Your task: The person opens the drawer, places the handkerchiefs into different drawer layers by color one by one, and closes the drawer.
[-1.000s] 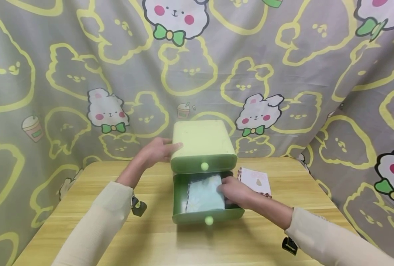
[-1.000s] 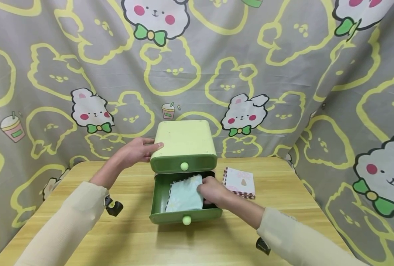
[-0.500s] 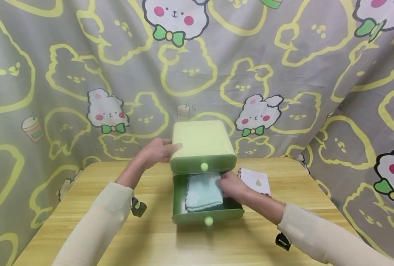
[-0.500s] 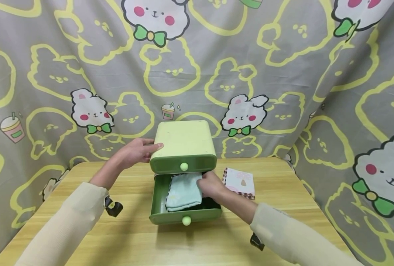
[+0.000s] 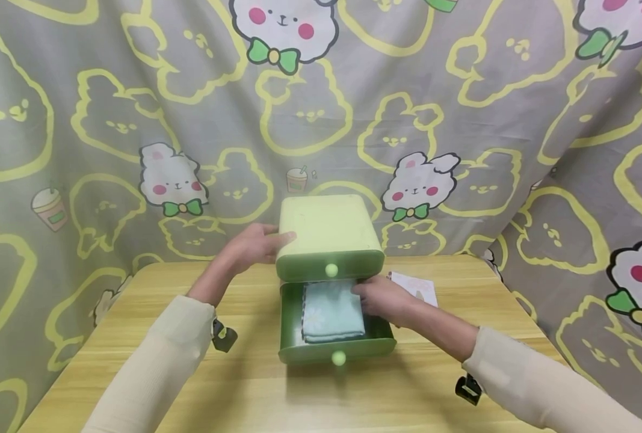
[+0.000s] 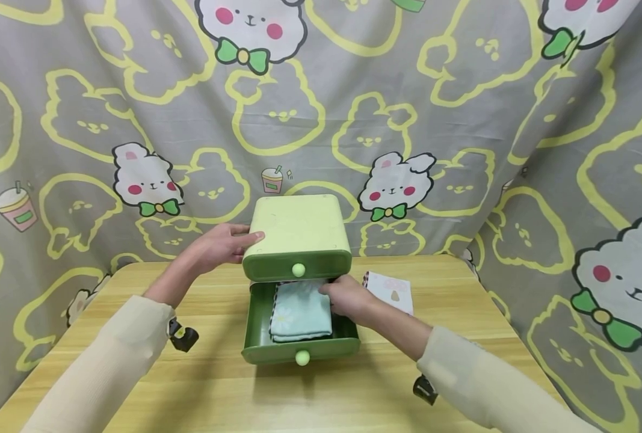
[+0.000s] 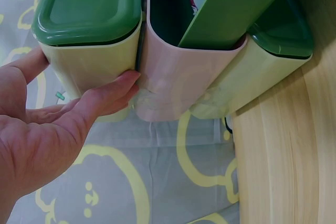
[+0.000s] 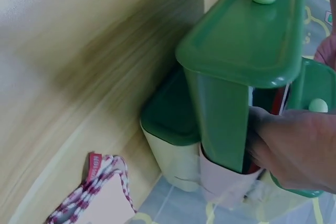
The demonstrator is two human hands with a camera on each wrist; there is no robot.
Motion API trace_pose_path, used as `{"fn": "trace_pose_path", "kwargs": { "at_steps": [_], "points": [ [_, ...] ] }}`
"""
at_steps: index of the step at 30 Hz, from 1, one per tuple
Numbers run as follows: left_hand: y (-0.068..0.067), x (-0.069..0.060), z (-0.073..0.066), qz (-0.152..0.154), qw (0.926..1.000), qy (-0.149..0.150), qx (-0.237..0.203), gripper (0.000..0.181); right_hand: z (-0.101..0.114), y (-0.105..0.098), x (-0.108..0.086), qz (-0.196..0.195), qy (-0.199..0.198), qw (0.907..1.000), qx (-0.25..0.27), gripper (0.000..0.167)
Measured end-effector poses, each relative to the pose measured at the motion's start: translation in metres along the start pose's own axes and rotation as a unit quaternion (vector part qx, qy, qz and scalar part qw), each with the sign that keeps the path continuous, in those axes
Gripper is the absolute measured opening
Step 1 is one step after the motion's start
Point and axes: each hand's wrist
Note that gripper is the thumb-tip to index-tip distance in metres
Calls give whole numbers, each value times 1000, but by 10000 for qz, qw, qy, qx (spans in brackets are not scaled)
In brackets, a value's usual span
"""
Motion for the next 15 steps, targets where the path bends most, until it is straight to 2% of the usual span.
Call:
{"fn": "trace_pose_path", "kwargs": {
  "at_steps": [3,8,9,11,15],
  "points": [
    [-1,0,0,-7,10000,-5,-10,78,4,-5,-5,191,47,9998,-30,16],
    [-1,-1,-1,-5,10000,-4,-20,78,9,-11,-15,80,47,9956,-936,21],
    [-1,-1,-1,-6,10000,-5,-27,78,9,-12,-18,65,58,9951,-989,23],
    [-1,-1,-1,-7,10000,-10,-26,78,10,-13,-22,200,33,9965,-812,27],
    [-1,0,-1,5,10000,-14,-4,78,11,-12,-34,737,-125,9971,151,39]
  ]
}}
Point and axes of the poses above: each hand's wrist, its own x-axis towards the middle knuckle, its own y-axis out of the palm, z = x × y, and after that the axes turned 11 degrees about y, right-handed
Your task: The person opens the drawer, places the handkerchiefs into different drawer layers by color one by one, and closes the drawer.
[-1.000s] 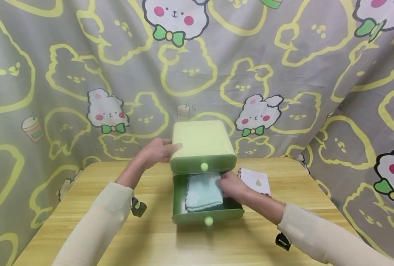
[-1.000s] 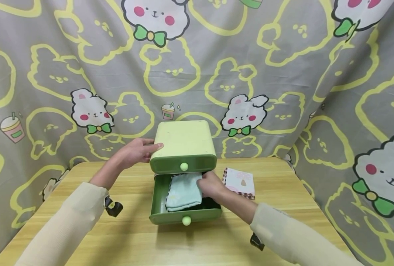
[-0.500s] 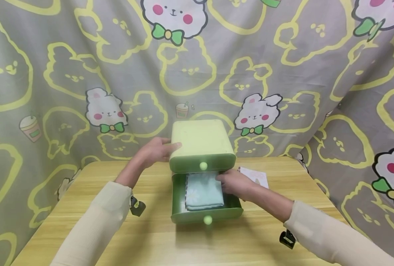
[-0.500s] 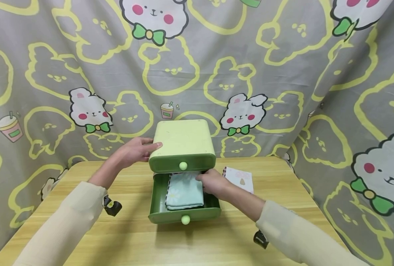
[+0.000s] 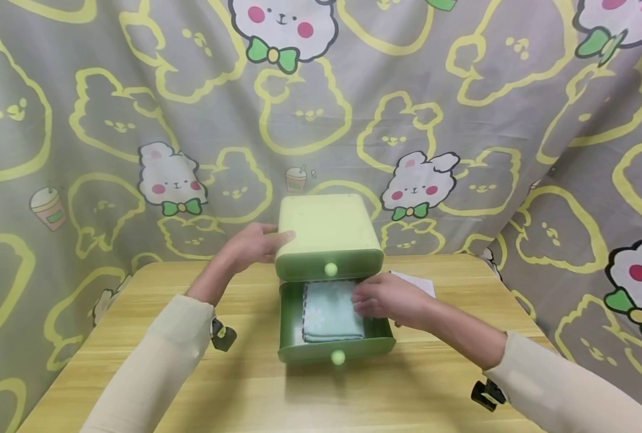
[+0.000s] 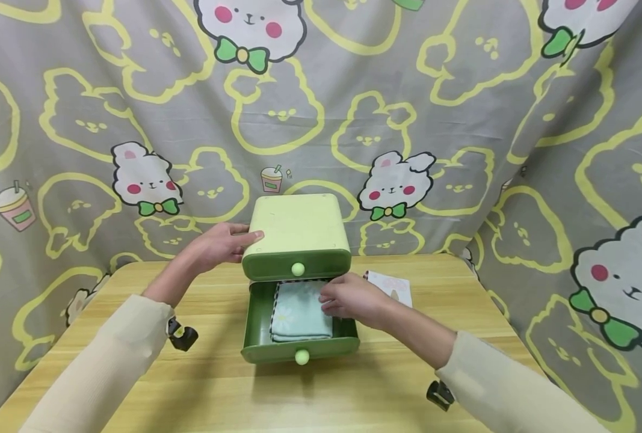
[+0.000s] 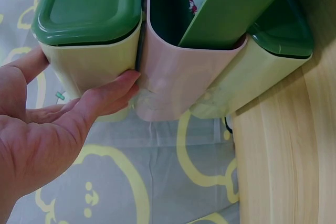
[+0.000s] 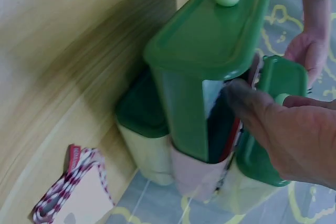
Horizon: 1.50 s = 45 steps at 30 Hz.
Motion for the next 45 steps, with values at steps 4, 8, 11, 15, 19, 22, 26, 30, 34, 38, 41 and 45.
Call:
{"fn": "trace_pose_path", "kwargs": {
  "at_steps": [4,8,11,15,19,22,26,30,34,38,41,45],
  "points": [
    [0,0,0,13,10000,16,31,77,1,7,-14,344,-128,9987,360,42],
    [0,0,-1,7,10000,16,47,76,2,15,-27,667,-156,9963,525,38],
    [1,-1,-2,6,10000,9,40,76,1,22,-34,899,-95,9938,647,35],
    [1,0,-1,3,10000,1,9,77,-5,29,-41,1256,43,9903,588,37],
    [1,0,-1,-2,10000,-7,-1,77,-14,35,-43,1803,324,9822,415,43],
    [1,0,-1,-16,10000,-11,1,76,-21,38,-43,2118,569,9752,307,49],
    [1,-1,-1,-25,10000,5,8,76,-33,42,-40,2223,856,9712,103,53],
    [1,0,-1,-34,10000,12,-6,76,-44,46,-35,2123,1024,9718,-49,54],
    [2,0,-1,-39,10000,15,-21,76,-54,50,-30,1961,1075,9747,62,55],
    [1,0,0,-35,10000,19,-8,76,-61,53,-27,1695,1079,9791,315,59],
    [1,0,0,-29,10000,17,-7,77,-62,55,-24,1536,1050,9809,567,65],
    [1,0,0,-24,10000,22,13,77,-62,59,-22,1396,1047,9806,898,70]
  ]
}}
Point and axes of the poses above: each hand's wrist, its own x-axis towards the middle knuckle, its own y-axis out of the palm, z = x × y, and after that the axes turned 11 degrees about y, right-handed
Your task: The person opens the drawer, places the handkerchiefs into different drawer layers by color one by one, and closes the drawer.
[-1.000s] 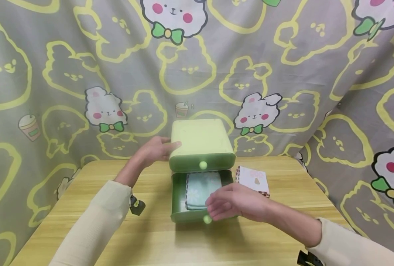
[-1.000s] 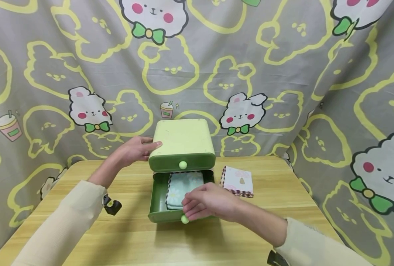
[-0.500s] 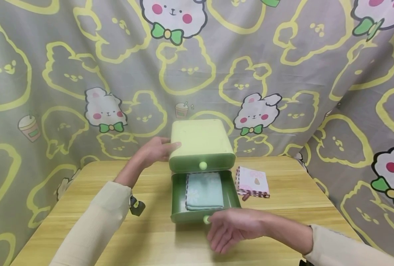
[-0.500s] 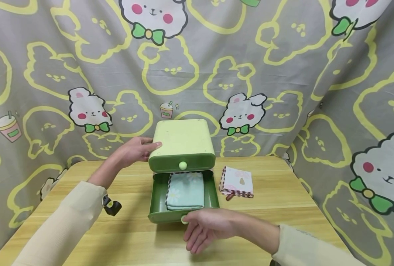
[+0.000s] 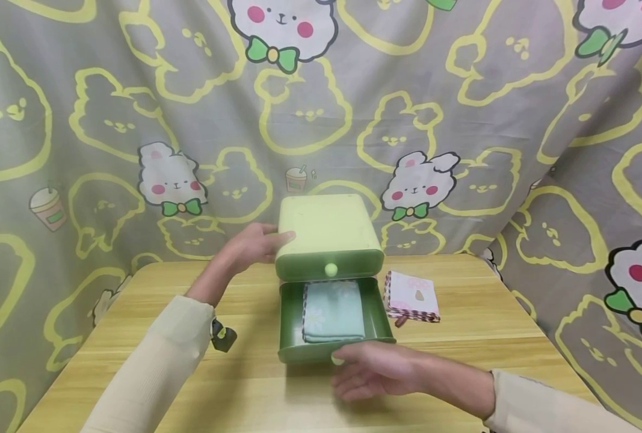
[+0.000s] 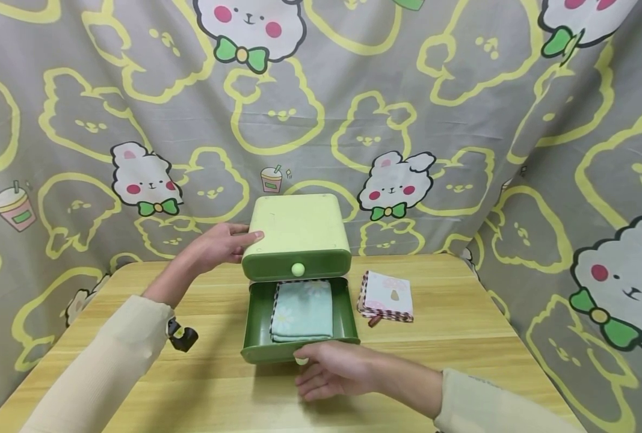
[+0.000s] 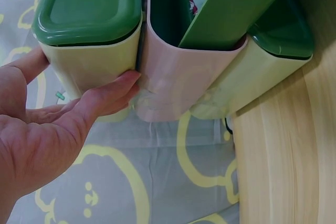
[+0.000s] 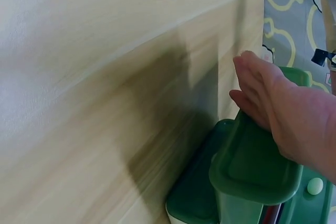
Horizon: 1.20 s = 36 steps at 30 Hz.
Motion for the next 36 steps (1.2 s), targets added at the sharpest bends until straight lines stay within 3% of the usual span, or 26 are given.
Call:
{"fn": "trace_pose_path", "kwargs": {
  "at_steps": [8,17,23,30,36],
  "points": [
    [0,0,1,-10,10000,-3,5,75,6,6,2,-284,-198,9988,360,57],
    [2,0,1,-39,10000,31,-54,71,14,5,11,-347,-438,9967,594,44],
    [2,-1,0,-67,10000,42,-7,71,22,-1,18,-448,-522,9946,776,41],
    [2,-1,-1,-71,9999,35,-74,73,31,-8,28,-546,-583,9921,963,52],
    [2,-1,0,-39,9999,31,-165,74,40,-15,43,-707,-670,9879,1210,40]
  ]
}}
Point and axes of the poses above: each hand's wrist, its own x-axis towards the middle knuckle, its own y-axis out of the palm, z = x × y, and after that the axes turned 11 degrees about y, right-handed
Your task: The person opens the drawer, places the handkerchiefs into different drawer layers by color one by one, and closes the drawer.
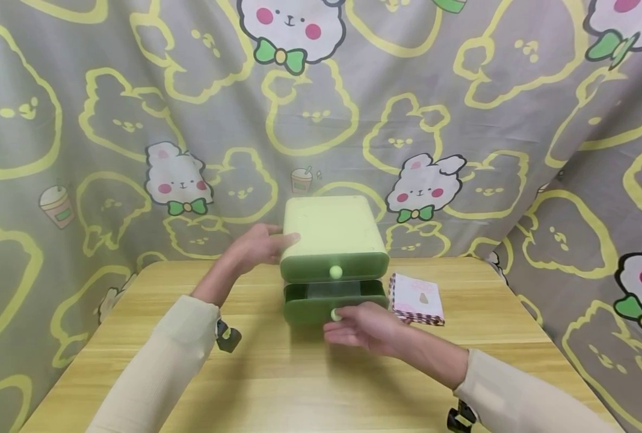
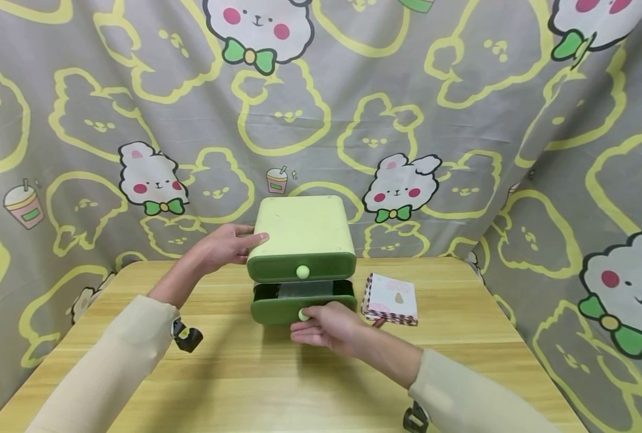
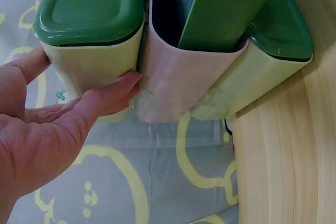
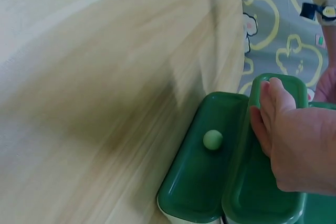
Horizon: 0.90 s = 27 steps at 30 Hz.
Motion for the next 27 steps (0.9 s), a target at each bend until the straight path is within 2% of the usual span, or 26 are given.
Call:
{"fn": "trace_pose_path", "kwargs": {
  "at_steps": [17,27],
  "points": [
    [0,2,1,14,10000,2,67,69,18,-8,30,-109,-16,9991,410,36],
    [-1,2,2,61,10000,-45,42,72,19,-10,34,-20,-20,9991,426,40]
  ]
}}
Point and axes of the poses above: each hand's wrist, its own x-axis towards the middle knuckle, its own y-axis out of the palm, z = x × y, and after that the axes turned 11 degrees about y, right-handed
